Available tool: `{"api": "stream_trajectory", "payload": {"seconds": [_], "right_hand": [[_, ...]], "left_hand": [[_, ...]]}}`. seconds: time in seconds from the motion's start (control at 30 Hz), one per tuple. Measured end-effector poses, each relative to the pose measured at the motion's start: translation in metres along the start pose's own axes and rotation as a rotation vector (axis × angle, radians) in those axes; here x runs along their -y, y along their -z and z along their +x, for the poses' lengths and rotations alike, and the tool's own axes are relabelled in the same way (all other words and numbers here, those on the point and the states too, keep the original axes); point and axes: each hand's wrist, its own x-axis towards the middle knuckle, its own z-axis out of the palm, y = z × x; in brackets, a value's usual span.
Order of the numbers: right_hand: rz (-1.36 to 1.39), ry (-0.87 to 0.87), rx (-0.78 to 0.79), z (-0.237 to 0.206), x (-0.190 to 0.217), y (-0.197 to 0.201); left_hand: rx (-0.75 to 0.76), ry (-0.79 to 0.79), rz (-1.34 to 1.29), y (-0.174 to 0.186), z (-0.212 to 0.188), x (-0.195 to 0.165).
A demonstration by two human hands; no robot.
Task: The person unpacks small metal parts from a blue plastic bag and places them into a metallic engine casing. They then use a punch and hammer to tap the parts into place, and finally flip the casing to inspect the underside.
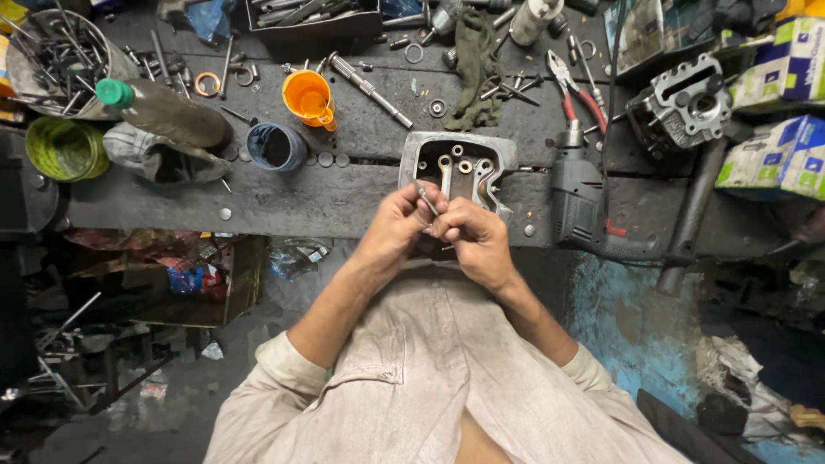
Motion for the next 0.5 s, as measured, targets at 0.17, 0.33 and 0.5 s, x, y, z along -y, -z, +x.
{"api": "stream_trajectory", "payload": {"seconds": [0.17, 0.33, 0.5], "right_hand": [[-0.021, 0.011, 0.0, -0.002, -0.004, 0.0], [0.015, -0.019, -0.041, -0.003, -0.007, -0.001], [-0.024, -0.018, -0.085, -0.003, -0.007, 0.001]], "left_hand": [[-0.034, -0.063, -0.24, -0.001, -0.001, -0.005], [-0.154, 0.035, 0.034, -0.004, -0.002, -0.007], [0.003, 0.058, -0.072, -0.012, -0.004, 0.001]]}}
